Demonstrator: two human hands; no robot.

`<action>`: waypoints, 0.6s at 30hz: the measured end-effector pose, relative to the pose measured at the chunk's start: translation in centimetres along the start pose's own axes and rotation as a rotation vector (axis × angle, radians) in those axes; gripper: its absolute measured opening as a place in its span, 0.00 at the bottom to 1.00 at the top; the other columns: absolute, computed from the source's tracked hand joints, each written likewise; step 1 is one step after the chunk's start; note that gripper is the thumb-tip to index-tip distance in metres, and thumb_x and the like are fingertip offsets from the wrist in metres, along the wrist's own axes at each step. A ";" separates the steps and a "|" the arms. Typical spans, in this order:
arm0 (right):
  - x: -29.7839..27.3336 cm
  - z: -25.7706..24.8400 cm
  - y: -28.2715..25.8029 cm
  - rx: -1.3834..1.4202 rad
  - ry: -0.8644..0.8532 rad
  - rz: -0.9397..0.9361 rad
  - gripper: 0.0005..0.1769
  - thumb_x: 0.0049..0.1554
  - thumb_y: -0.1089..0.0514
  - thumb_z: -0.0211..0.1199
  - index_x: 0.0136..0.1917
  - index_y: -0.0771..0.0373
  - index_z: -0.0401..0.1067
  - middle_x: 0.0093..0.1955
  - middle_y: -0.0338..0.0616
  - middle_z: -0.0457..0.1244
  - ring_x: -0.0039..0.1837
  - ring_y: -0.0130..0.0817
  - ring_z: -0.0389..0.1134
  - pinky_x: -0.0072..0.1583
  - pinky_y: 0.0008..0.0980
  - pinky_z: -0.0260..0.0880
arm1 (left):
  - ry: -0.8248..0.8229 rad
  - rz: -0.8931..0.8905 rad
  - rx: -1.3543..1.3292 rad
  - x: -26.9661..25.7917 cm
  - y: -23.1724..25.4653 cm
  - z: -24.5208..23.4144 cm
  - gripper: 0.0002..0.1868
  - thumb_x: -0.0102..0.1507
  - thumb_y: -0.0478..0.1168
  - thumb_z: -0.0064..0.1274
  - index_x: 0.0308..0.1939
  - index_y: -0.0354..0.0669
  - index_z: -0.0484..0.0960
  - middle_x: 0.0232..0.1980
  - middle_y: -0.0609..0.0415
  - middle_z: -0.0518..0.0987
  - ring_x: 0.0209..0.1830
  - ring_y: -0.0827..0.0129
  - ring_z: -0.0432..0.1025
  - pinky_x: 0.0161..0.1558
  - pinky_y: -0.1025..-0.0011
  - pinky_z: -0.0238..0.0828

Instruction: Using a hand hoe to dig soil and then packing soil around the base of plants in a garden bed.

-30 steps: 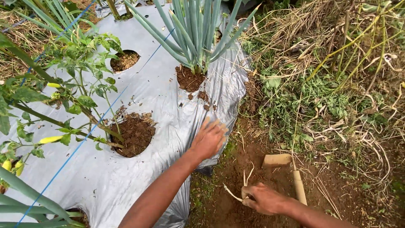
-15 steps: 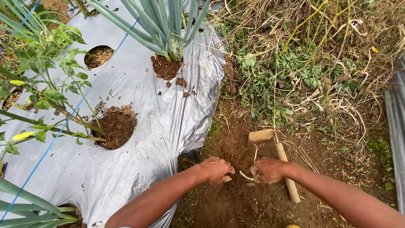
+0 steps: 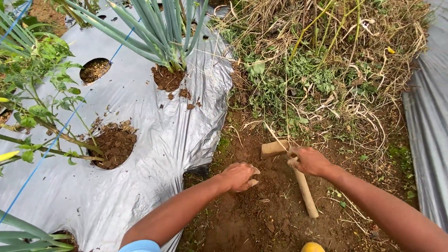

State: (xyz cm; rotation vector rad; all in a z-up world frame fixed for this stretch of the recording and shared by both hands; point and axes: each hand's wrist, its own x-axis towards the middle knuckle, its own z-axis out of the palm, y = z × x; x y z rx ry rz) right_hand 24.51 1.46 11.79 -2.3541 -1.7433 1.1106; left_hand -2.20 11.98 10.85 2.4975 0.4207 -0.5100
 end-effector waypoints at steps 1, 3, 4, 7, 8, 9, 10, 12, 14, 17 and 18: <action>-0.5 1.0 0.6 0.007 0.005 0.009 0.20 0.66 0.49 0.55 0.68 0.54 0.70 0.74 0.60 0.58 0.75 0.61 0.61 0.73 0.67 0.61 | -0.006 0.009 0.006 0.5 0.1 0.1 0.21 0.73 0.49 0.41 0.60 0.35 0.76 0.59 0.36 0.79 0.58 0.50 0.76 0.69 0.46 0.65; -1.7 3.1 1.7 -0.280 -0.091 -0.011 0.32 0.64 0.46 0.55 0.76 0.59 0.57 0.79 0.61 0.53 0.76 0.56 0.61 0.75 0.56 0.63 | -0.048 0.008 -0.025 1.6 0.4 0.4 0.23 0.74 0.47 0.40 0.65 0.34 0.73 0.61 0.36 0.77 0.65 0.47 0.72 0.73 0.44 0.60; -2.0 3.8 2.4 -0.271 -0.090 0.000 0.32 0.64 0.46 0.55 0.76 0.59 0.57 0.79 0.61 0.53 0.76 0.56 0.61 0.75 0.56 0.63 | -0.056 0.019 -0.020 2.0 0.5 0.6 0.23 0.74 0.47 0.40 0.65 0.34 0.73 0.61 0.36 0.77 0.65 0.47 0.72 0.73 0.44 0.60; -2.5 5.9 4.7 -0.286 -0.125 -0.003 0.37 0.65 0.42 0.52 0.79 0.65 0.51 0.81 0.64 0.48 0.76 0.57 0.60 0.75 0.55 0.60 | -0.098 0.006 -0.021 3.4 1.0 0.8 0.25 0.73 0.50 0.39 0.67 0.37 0.72 0.63 0.37 0.76 0.66 0.48 0.71 0.72 0.43 0.60; -2.2 6.6 5.6 -0.273 -0.106 -0.005 0.38 0.64 0.41 0.53 0.79 0.64 0.50 0.81 0.63 0.47 0.75 0.60 0.60 0.75 0.56 0.61 | -0.105 0.006 -0.025 3.9 1.3 0.8 0.25 0.73 0.50 0.40 0.67 0.36 0.72 0.62 0.37 0.77 0.64 0.48 0.73 0.71 0.44 0.61; -2.0 7.4 6.5 -0.261 -0.088 -0.009 0.39 0.64 0.40 0.55 0.79 0.62 0.50 0.82 0.62 0.47 0.74 0.63 0.61 0.75 0.58 0.62 | -0.112 0.005 -0.030 4.3 1.5 0.8 0.24 0.73 0.49 0.40 0.66 0.36 0.73 0.61 0.38 0.78 0.61 0.48 0.74 0.71 0.44 0.63; -2.5 7.0 6.0 -0.253 -0.086 -0.001 0.39 0.64 0.40 0.55 0.79 0.62 0.50 0.82 0.62 0.47 0.74 0.63 0.61 0.75 0.58 0.62 | -0.119 0.012 -0.025 5.1 1.6 1.1 0.24 0.73 0.49 0.40 0.66 0.36 0.73 0.61 0.38 0.78 0.61 0.48 0.74 0.71 0.44 0.63; -3.2 6.2 5.0 -0.109 -0.016 0.015 0.35 0.64 0.47 0.53 0.79 0.63 0.50 0.80 0.66 0.47 0.72 0.62 0.64 0.72 0.57 0.65 | -0.144 0.014 -0.014 6.6 1.4 1.6 0.24 0.73 0.49 0.41 0.67 0.37 0.72 0.61 0.39 0.78 0.54 0.54 0.76 0.72 0.43 0.61; 0.1 9.2 8.0 -0.145 0.049 -0.020 0.31 0.62 0.49 0.55 0.74 0.62 0.53 0.72 0.61 0.51 0.63 0.64 0.68 0.67 0.57 0.71 | -0.159 0.017 0.000 8.2 0.9 2.6 0.24 0.73 0.50 0.40 0.67 0.38 0.72 0.61 0.40 0.77 0.61 0.50 0.73 0.73 0.43 0.60; 3.9 11.6 11.1 -0.198 0.112 -0.065 0.27 0.58 0.52 0.60 0.65 0.62 0.55 0.62 0.56 0.58 0.56 0.66 0.72 0.60 0.56 0.77 | -0.175 0.005 -0.010 9.8 1.1 3.6 0.24 0.74 0.51 0.40 0.67 0.39 0.72 0.62 0.41 0.77 0.68 0.48 0.70 0.74 0.44 0.58; 5.0 11.9 11.9 -0.212 0.110 -0.072 0.27 0.56 0.52 0.63 0.61 0.63 0.55 0.60 0.57 0.59 0.57 0.66 0.72 0.60 0.56 0.77 | -0.180 -0.008 -0.033 10.2 1.2 3.7 0.24 0.74 0.51 0.40 0.67 0.39 0.72 0.62 0.40 0.76 0.68 0.48 0.70 0.74 0.44 0.57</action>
